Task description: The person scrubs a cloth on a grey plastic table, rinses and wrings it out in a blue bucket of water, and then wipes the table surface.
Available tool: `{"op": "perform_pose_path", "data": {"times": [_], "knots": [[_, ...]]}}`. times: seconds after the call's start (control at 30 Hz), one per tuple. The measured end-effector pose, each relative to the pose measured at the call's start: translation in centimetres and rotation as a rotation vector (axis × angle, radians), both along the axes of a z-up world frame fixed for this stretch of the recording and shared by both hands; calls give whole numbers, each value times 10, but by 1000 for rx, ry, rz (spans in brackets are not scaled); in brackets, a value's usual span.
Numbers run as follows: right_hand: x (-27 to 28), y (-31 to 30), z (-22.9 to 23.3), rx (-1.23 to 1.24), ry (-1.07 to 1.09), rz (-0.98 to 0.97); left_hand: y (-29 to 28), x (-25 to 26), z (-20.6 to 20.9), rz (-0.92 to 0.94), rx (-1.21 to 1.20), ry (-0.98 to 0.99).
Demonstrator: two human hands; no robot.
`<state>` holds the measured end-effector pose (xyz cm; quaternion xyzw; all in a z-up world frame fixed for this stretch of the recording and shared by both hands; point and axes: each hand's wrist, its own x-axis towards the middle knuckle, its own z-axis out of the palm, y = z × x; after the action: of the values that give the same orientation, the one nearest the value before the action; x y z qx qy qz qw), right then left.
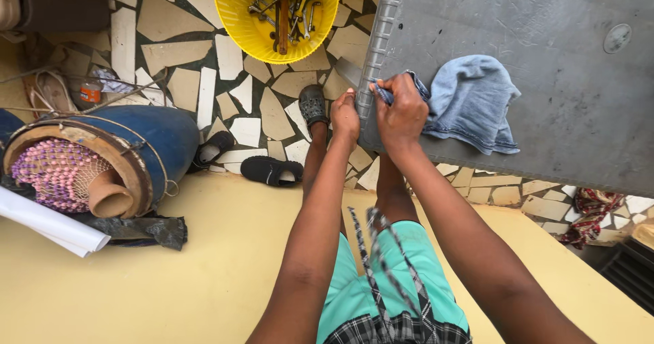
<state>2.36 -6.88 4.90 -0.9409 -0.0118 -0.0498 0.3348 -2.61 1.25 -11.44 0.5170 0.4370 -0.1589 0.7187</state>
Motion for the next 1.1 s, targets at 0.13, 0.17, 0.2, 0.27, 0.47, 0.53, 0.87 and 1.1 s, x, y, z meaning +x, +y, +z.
{"op": "perform_pose_path", "data": {"times": [0.13, 0.17, 0.2, 0.27, 0.47, 0.53, 0.87, 1.1], "knots": [[20, -3, -10, -76, -38, -10, 1, 1, -3, 32, -45, 34], [28, -3, -13, -79, -53, 1, 2, 0, -5, 25, -31, 22], [31, -5, -13, -84, -67, 13, 1, 0, -6, 18, -20, 11], [26, -8, -7, -101, -30, 74, 0, -1, -5, 7, -3, 19], [36, -15, 3, -111, 49, 129, 2, 0, -1, -10, -22, 35], [37, -14, -2, -92, 46, 113, 4, 1, -2, -51, 10, 28], [-39, -9, 14, -26, 217, 243, 3, -4, -14, -63, 8, 3], [-20, -11, 5, -36, 28, 199, 8, 0, 9, -57, -10, 59]]}}
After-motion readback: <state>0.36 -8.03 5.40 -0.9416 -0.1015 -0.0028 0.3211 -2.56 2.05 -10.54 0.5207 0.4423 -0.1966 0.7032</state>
